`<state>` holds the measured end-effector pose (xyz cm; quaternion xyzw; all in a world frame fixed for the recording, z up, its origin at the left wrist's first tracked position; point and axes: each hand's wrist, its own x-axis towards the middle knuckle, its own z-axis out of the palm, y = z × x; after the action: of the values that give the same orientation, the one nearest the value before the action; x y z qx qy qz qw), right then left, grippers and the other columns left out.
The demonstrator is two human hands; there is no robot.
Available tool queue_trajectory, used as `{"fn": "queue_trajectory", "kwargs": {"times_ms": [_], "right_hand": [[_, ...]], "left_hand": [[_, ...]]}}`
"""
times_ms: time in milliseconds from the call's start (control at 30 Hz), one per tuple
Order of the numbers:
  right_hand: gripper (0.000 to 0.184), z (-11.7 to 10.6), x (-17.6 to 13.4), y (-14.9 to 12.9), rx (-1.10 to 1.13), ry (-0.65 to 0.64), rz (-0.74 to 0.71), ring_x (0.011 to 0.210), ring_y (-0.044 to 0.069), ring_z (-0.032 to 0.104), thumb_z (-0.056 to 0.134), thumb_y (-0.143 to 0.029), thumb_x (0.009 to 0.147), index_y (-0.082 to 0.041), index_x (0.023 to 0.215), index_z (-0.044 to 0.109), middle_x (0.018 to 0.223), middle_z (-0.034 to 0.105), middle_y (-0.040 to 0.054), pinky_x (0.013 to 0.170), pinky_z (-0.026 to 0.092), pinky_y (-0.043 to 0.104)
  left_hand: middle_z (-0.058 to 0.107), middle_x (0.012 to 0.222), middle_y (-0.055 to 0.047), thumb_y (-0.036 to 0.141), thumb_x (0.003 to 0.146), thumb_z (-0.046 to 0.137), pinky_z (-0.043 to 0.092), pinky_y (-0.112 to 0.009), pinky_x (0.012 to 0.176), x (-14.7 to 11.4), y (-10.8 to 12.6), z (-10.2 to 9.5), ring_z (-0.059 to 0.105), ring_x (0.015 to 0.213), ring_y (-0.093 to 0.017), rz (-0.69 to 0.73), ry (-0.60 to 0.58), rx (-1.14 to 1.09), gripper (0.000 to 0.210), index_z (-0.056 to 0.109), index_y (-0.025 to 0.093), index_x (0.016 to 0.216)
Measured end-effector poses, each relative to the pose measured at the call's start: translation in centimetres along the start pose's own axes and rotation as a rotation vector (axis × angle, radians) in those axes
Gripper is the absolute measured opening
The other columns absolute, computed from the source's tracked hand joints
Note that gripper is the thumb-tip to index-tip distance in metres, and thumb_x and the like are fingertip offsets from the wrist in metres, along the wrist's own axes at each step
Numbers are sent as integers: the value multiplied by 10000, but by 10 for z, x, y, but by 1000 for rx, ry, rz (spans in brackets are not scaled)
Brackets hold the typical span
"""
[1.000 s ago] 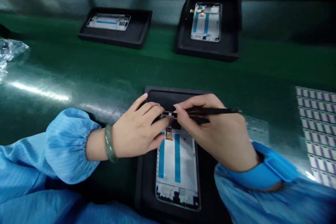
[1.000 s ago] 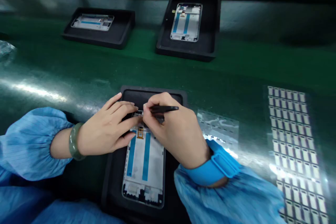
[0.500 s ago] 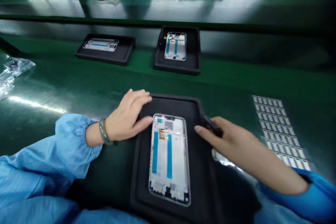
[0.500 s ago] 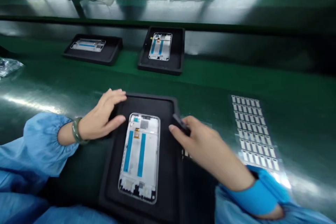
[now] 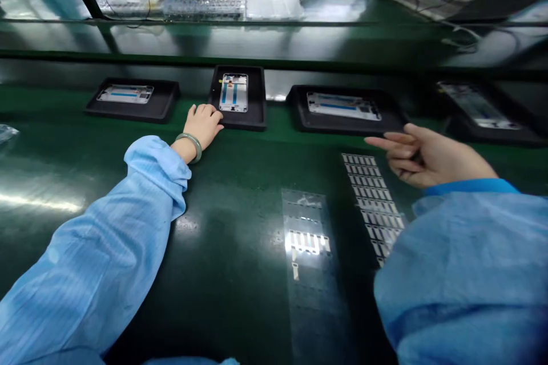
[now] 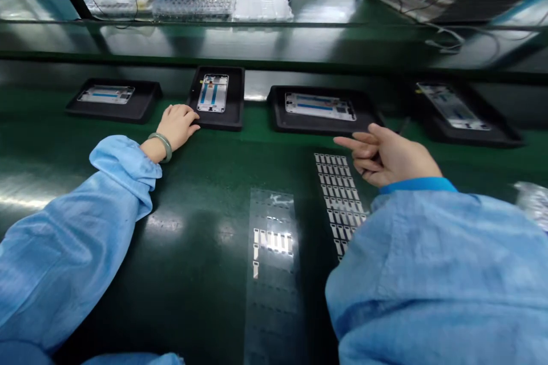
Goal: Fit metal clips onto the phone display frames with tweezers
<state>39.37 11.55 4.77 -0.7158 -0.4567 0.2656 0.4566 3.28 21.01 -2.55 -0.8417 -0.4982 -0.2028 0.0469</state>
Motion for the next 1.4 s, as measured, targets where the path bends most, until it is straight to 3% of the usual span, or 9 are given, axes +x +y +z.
{"fn": "queue_trajectory", "kwargs": {"times_ms": [167, 300, 400, 500, 667, 800, 967, 1133, 1400], "right_hand": [[321, -13, -48, -21, 192, -64, 247, 624, 120, 581, 413, -227, 879, -143, 689, 657, 1046, 700, 201, 475, 415, 239], [491, -15, -102, -24, 180, -100, 337, 478, 105, 519, 437, -509, 915, -145, 707, 692, 763, 699, 141, 444, 423, 250], [569, -8, -140, -15, 206, -172, 346, 540, 145, 618, 626, -728, 690, -161, 716, 665, 705, 687, 103, 522, 530, 274], [532, 3, -173, -3, 258, -177, 430, 700, 214, 714, 847, -570, 508, -182, 799, 629, 795, 715, 70, 654, 617, 327], [460, 21, -218, 17, 262, -66, 417, 635, 200, 718, 842, -479, 586, -192, 824, 572, 661, 648, -19, 575, 635, 310], [449, 30, -239, 27, 184, -32, 366, 577, 189, 710, 798, -518, 635, -197, 835, 555, 631, 657, -19, 574, 629, 299], [430, 37, -243, 28, 93, -61, 321, 556, 186, 708, 754, -534, 681, -196, 888, 588, 645, 683, -3, 565, 608, 278], [451, 41, -241, 27, 81, -54, 316, 532, 178, 698, 750, -532, 681, -195, 947, 611, 612, 687, -2, 536, 590, 258], [511, 31, -226, 23, 395, -142, 554, 427, 134, 626, 858, -474, 542, -184, 890, 621, 591, 669, -13, 430, 542, 223]], "left_hand": [[650, 1015, -76, 200, 901, 603, 237, -580, 1126, -13, 5, -21, 558, 1056, -267, 74, 15, 39, 92, 666, 188, 966], [660, 956, -58, 283, 900, 626, 227, -585, 1143, -65, 17, -57, 588, 1001, -254, 255, 20, 27, 120, 670, 178, 940], [647, 943, -74, 279, 932, 569, 271, -598, 1125, -117, 34, -85, 604, 974, -241, 433, -30, -56, 164, 663, 151, 892], [657, 1054, -94, 227, 911, 584, 273, -553, 1153, -166, 58, -107, 569, 1119, -258, 543, -155, -247, 133, 656, 144, 837], [674, 1176, -23, 254, 883, 594, 69, -523, 1227, -213, 93, -126, 502, 1267, -249, 686, -389, -604, 147, 622, 166, 769], [708, 1020, -43, 348, 943, 497, 197, -479, 1185, -205, 110, -125, 585, 1136, -215, 713, -385, -799, 269, 633, 166, 799], [622, 1257, -96, 382, 986, 443, 378, -444, 1013, -170, 136, -102, 532, 1192, -256, 786, -290, -612, 297, 643, 178, 1069], [627, 1182, -137, 602, 937, 444, 386, -530, 974, -159, 157, -78, 516, 1179, -311, 776, -251, -342, 479, 645, 193, 1084], [610, 1200, -131, 578, 904, 536, 368, -581, 1013, -161, 162, -76, 495, 1210, -313, 759, -304, -314, 435, 654, 185, 1048]]}}
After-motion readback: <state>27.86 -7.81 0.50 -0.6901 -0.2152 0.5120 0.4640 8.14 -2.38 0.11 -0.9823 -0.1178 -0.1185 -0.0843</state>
